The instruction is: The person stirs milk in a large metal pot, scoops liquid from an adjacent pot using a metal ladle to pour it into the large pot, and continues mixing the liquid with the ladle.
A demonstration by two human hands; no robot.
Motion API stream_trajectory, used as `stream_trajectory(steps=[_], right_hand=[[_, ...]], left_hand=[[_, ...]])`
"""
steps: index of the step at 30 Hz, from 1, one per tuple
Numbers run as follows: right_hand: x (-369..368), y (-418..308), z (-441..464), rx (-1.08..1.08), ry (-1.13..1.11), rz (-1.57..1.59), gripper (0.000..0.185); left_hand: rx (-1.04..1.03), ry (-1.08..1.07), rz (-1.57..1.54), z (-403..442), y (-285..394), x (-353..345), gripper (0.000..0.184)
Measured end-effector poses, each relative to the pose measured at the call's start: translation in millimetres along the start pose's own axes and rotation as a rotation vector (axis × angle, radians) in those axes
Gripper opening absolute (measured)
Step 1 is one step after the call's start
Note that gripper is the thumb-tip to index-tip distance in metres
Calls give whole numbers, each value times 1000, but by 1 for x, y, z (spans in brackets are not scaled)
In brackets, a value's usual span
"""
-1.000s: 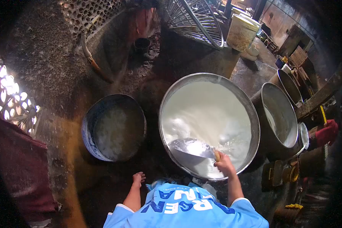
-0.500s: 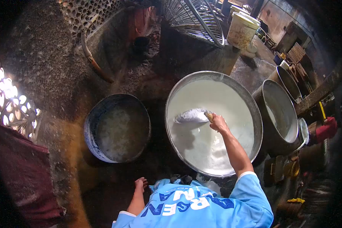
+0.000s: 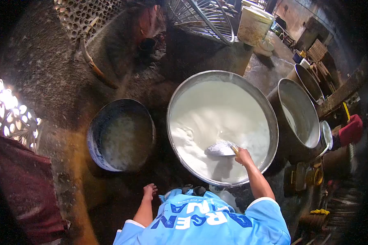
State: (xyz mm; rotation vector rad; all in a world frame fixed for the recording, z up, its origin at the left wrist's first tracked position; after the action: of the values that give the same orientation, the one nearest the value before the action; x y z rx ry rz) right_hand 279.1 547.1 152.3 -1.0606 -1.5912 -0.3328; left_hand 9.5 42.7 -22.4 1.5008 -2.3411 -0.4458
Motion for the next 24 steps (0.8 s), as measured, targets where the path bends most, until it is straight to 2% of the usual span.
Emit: stream_trajectory(steps=[3,4,8,15,17,19,21,23,24], right_hand=[[7,27,-33,23,37,-67,31],[19,28,-45,-66,-31,-12,35],[46,72,-82,-77,-69,-47,46],[142,101,-124,-78,28,58,53],[178,98,-130,42,41,119,58],[206,105,-131,-49,28,234,63],[228,103,-127,-46,94,318,63],[229,103,-110,-9,256,339,58],[207,123,-86,111,461,307,56]], left_hand=[[-29,-19,42,1,0,-17,30],[-38,-16,59,0,3,-25,30],[-25,11,79,-17,3,-49,29],[17,31,39,-24,-28,-66,27],[2,38,28,-36,-34,-70,27],[-23,53,7,-41,-42,-72,28],[-33,62,-23,-40,-53,-70,29],[-26,60,-63,-29,-64,-64,30],[-30,68,-51,-32,-64,-65,30]])
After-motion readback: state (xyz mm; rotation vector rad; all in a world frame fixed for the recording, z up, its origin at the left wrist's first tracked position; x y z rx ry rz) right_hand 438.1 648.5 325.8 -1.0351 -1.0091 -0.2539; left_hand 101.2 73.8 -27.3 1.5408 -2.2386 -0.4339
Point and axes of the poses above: each hand's wrist, its own z-axis towards the middle knuckle, its own x-axis out of the back of the hand, y = z × x, the point moved 3 cm from there along z, towards the middle knuckle, and after that the axes turned 6 degrees about x, right-handed, at the moved point
